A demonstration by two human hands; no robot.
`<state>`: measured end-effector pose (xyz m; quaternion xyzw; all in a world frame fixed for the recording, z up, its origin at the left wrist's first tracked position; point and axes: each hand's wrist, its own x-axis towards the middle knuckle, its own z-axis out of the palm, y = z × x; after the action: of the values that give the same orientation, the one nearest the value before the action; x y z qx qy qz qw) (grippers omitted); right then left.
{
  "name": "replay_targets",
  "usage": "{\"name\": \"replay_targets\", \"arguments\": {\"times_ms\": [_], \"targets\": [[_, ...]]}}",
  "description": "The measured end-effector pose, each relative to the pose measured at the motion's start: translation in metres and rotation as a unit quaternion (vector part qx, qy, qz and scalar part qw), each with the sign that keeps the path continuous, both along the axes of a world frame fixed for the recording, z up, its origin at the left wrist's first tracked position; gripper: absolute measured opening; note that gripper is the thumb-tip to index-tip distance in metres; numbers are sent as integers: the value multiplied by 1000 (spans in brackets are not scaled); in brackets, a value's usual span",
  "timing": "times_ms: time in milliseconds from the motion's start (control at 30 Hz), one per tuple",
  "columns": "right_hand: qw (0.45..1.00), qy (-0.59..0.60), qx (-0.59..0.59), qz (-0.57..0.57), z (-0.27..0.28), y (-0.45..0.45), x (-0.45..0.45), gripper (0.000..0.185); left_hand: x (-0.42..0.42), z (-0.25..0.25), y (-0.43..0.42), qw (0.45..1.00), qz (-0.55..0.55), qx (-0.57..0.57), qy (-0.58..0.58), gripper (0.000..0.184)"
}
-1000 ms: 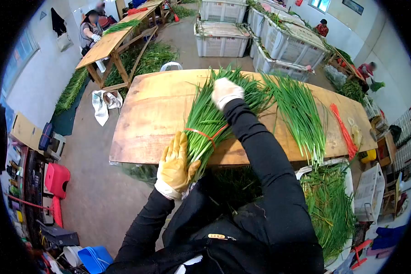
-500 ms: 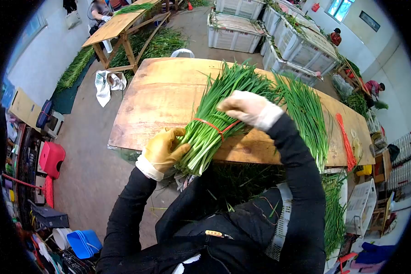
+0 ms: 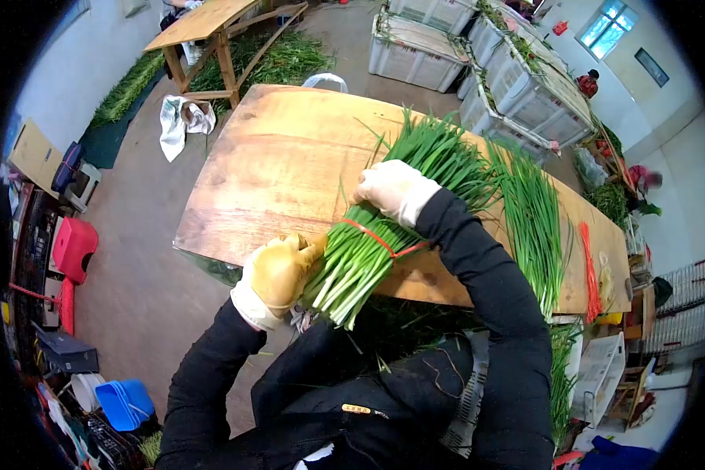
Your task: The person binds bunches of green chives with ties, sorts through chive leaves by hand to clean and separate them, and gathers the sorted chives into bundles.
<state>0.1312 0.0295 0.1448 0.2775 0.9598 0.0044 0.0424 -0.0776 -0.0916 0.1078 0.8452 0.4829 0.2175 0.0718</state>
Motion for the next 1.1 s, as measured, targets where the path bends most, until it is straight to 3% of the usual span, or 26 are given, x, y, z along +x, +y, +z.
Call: {"name": "replay_targets", "arguments": {"times_ms": [100, 133, 267, 367, 400, 467, 500, 533, 600, 700, 767, 800, 833, 900, 967, 1033, 1100], "targets": [[993, 19, 95, 60, 3, -6, 2, 21, -2, 3, 3, 996, 21, -60, -70, 22], [994, 19, 91, 60, 2, -8, 3, 21, -4, 10, 4, 981, 2, -121, -154, 21], [992, -1, 113, 52, -1, -5, 4, 22, 1, 9, 17, 961, -29, -147, -233, 21], [995, 2, 91, 40, 1, -2, 6, 22, -6, -16, 35, 977, -5, -115, -178, 16], [995, 100, 13, -2, 4, -1, 11, 22, -7, -15, 32, 987, 26, -116, -106, 14], [960, 263, -87, -48, 19, -8, 20, 25, -7, -10, 30, 979, 28, -56, -195, 13], [950, 264, -141, -89, 25, -15, 29, 27, -4, -17, 33, 962, 31, -32, -269, 12], [960, 229, -146, -75, 26, -16, 36, 29, -2, -19, 36, 961, 31, -32, -272, 12], [971, 191, -133, -57, 16, -19, 40, 26, -1, -19, 38, 925, -24, -244, -289, 11], [976, 194, -99, -28, 9, -17, 39, 11, 5, -7, 31, 960, -12, -178, -214, 9], [992, 123, -30, -27, 17, -7, 38, 7, 9, -15, 29, 969, -9, -135, -206, 8], [997, 33, 68, -24, 22, -4, 33, 9, 10, -18, 29, 968, -17, -121, -218, 10], [996, 51, 72, -8, 19, 1, 31, 11, 11, -18, 28, 967, -25, -107, -229, 12], [993, 109, -48, -8, 20, -3, 30, 17, 8, -17, 26, 957, -27, -138, -252, 14], [962, 165, -204, -78, 28, -20, 26, 30, 8, -13, 25, 946, -9, -174, -272, 18], [983, 116, -134, -41, 22, -21, 29, 27, 8, -8, 26, 951, -6, -180, -251, 17], [968, 96, -210, -104, 19, -14, 34, 21, 10, -2, 26, 960, -27, -148, -235, 16]]}}
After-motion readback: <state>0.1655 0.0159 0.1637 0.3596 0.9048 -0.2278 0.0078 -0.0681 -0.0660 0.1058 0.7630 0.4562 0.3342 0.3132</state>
